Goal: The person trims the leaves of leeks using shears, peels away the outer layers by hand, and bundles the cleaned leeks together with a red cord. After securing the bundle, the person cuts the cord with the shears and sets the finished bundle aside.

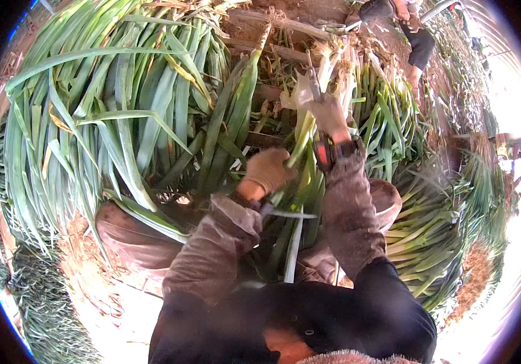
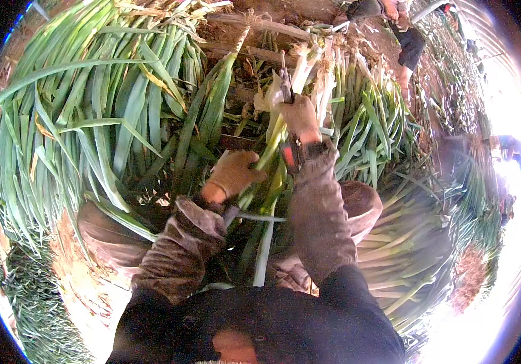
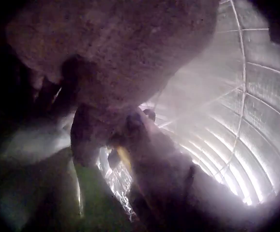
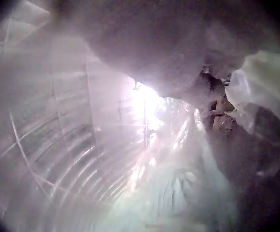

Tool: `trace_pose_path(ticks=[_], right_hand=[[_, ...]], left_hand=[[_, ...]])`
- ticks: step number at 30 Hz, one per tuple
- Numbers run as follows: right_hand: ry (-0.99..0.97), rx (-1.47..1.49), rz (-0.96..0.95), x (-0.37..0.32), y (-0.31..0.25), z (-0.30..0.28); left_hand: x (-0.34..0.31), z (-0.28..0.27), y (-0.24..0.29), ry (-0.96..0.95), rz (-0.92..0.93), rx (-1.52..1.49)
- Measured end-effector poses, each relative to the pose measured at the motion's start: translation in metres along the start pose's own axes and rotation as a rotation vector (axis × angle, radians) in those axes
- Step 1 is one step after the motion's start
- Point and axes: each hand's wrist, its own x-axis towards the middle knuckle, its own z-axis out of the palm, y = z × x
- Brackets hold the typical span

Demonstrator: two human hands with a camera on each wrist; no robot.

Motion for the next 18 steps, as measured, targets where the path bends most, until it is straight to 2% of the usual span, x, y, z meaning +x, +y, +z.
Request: trace_pose_path(ticks=[1, 3, 5, 6, 7, 8, 11, 13, 15, 17, 18], right_hand=[[-0.058, -0.017, -0.053, -0.022, -0.006, 0.001], [-0.115, 0.029, -0.13, -0.061, -0.008, 0.012], [-0.076, 0.001, -0.309, -0.073, 0.015, 0.039], [-0.053, -0.014, -0.398, -0.08, 0.026, 0.052], [-0.094, 0.152, -0.289, -0.095, 0.016, 0.054], [-0.107, 0.135, -0.283, -0.101, 0.011, 0.051], [-0.133, 0.097, -0.215, -0.12, 0.002, 0.04], [-0.128, 0.079, -0.126, -0.132, 0.002, 0.031], [-0.097, 0.136, -0.211, -0.154, 0.008, 0.037], [-0.13, 0.108, -0.279, -0.18, 0.006, 0.035], [-0.162, 0.093, -0.188, -0.194, -0.003, 0.027]], left_hand=[[0.012, -0.011, -0.005, -0.038, -0.03, 0.042], [0.04, -0.037, -0.025, 0.255, -0.258, 0.215], [0.064, -0.053, -0.048, 0.633, -0.178, 0.576], [0.078, -0.05, -0.058, 0.54, -0.231, 0.631], [0.091, -0.042, -0.07, 0.443, -0.284, 0.686], [0.102, -0.039, -0.079, 0.347, -0.337, 0.741], [0.117, -0.039, -0.092, 0.389, -0.37, 0.498], [0.103, -0.061, -0.093, 0.282, -0.404, 0.055], [0.074, -0.067, -0.091, 0.199, -0.329, -0.058], [0.038, -0.057, -0.082, 0.257, -0.31, -0.042], [0.019, -0.054, -0.079, 0.308, -0.275, -0.068]])
